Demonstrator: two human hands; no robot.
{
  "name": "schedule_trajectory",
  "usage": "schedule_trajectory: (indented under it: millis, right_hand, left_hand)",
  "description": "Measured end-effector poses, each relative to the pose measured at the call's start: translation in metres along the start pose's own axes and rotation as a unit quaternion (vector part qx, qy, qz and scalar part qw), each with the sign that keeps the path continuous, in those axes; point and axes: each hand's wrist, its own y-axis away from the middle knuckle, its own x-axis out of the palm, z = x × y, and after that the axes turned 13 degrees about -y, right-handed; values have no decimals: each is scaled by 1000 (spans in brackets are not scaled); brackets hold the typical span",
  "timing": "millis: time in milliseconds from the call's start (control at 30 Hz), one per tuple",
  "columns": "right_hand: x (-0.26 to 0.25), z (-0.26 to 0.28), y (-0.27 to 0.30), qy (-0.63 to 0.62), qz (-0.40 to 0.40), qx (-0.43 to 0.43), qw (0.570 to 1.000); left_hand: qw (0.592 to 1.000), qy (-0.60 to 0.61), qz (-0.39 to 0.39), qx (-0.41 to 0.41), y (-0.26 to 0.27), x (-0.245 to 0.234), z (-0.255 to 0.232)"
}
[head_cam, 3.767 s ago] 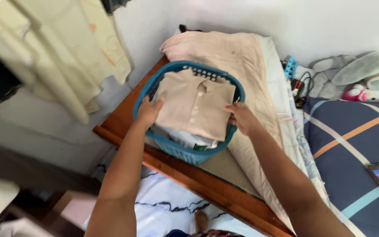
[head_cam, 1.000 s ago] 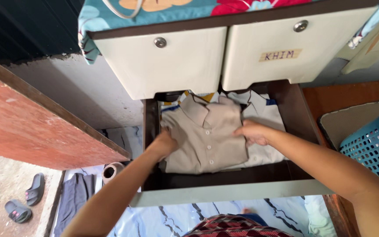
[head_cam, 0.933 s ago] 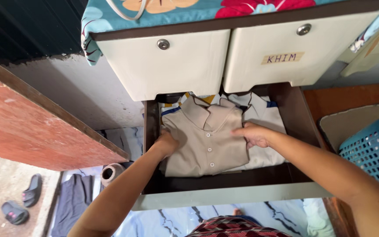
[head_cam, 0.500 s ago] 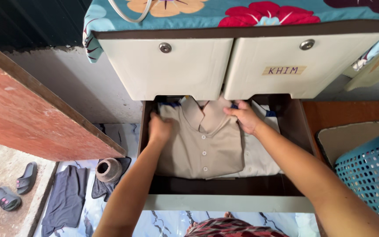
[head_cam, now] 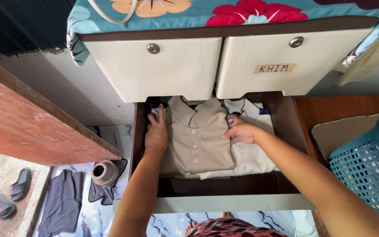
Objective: The person folds shirts and t-shirts from a laundry basket and places them into a drawer. The person repeatedly opens and closes the drawer to store each folded item.
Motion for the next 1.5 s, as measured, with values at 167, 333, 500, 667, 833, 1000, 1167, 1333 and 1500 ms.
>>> schedule_trajectory:
  millis: [167, 333, 500, 667, 833, 1000, 1167, 1333, 1500]
  right_hand:
    - [3, -7, 9, -2, -17, -10, 1000]
    - [23, -9, 8, 345, -197, -297, 868]
    - [85, -7, 3, 554, -179, -417, 697]
    - [112, 8, 8, 616, -118, -189, 756]
    - [99, 0, 6, 645, -137, -218, 719]
    - [86, -5, -7, 647, -137, -264, 703]
    - [79, 0, -8, 669, -110, -200, 707]
    - [56, 6, 16, 625, -129, -245, 730]
    - [41, 8, 54, 591, -171, -214, 758]
  left_hand:
    - [992, -108, -2, 61, 2, -5, 1]
    - [945, -277, -110, 135, 11, -26, -17]
    - [988, -64, 56, 132, 0, -21, -14]
    - [984, -51, 98, 137, -17, 20, -1]
    - [989, 11, 25, 146, -19, 53, 2]
    - [985, -55, 58, 150, -21, 54, 2]
    - [983, -44, 111, 143, -27, 22, -2]
    - [979, -27, 142, 146, -19, -21, -8]
    - [966, -10, 134, 220, 9, -56, -69]
